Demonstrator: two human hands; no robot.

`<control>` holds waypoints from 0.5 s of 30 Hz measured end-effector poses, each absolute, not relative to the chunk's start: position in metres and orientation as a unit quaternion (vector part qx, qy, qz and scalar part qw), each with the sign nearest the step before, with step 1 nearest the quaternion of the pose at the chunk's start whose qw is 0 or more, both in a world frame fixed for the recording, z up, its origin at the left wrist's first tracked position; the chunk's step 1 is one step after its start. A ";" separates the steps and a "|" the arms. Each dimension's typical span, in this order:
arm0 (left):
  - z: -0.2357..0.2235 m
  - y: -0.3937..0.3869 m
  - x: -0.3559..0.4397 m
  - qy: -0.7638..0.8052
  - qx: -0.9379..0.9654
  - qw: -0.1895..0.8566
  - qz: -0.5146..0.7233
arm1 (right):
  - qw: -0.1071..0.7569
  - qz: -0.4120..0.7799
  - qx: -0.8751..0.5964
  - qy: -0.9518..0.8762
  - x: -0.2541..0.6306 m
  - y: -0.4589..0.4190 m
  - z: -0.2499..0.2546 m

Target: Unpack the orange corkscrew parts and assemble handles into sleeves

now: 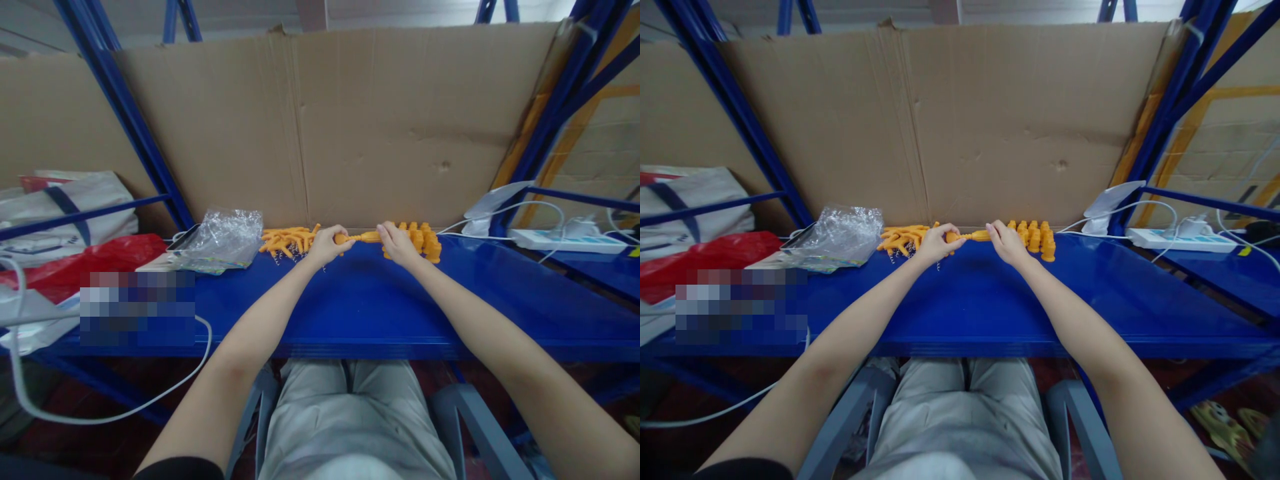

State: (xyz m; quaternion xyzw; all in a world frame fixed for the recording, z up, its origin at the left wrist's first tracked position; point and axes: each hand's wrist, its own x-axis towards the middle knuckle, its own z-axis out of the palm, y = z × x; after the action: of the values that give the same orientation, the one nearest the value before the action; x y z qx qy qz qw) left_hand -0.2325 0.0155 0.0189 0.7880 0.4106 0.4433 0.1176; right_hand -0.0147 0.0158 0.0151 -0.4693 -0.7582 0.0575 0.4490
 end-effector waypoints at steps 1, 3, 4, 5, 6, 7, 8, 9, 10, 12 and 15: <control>0.019 0.015 -0.232 0.410 0.789 0.112 0.443 | 0.441 0.039 -0.474 -0.761 -0.014 0.016 0.014; 0.019 0.016 -0.232 0.402 0.798 0.071 0.444 | 0.433 0.024 -0.489 -0.757 -0.013 0.019 0.011; 0.019 0.017 -0.232 0.399 0.801 0.047 0.443 | 0.433 0.023 -0.494 -0.754 -0.012 0.022 0.010; 0.018 0.018 -0.232 0.398 0.804 0.027 0.440 | 0.434 0.027 -0.496 -0.752 -0.012 0.024 0.008; 0.018 0.019 -0.232 0.398 0.807 0.012 0.436 | 0.436 0.034 -0.495 -0.751 -0.012 0.027 0.007; 0.018 0.020 -0.232 0.400 0.809 -0.001 0.431 | 0.439 0.044 -0.493 -0.750 -0.012 0.029 0.007; 0.018 0.020 -0.232 0.401 0.811 -0.011 0.427 | 0.442 0.054 -0.490 -0.749 -0.013 0.031 0.006; 0.017 0.021 -0.233 0.401 0.812 -0.019 0.424 | 0.445 0.065 -0.487 -0.748 -0.013 0.032 0.006; 0.017 0.021 -0.233 0.400 0.813 -0.026 0.422 | 0.448 0.075 -0.486 -0.747 -0.014 0.032 0.007; 0.016 0.022 -0.233 0.398 0.814 -0.037 0.421 | 0.450 0.095 -0.488 -0.742 -0.015 0.032 0.008; 0.015 0.022 -0.233 0.398 0.813 -0.046 0.422 | 0.450 0.128 -0.492 -0.734 -0.016 0.029 0.011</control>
State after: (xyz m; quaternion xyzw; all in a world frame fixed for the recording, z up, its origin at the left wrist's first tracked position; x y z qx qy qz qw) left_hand -0.2334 0.0216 0.0152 0.8132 0.3985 0.4218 -0.0456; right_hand -0.0156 0.0290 0.0112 -0.4922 -0.7342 0.1277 0.4499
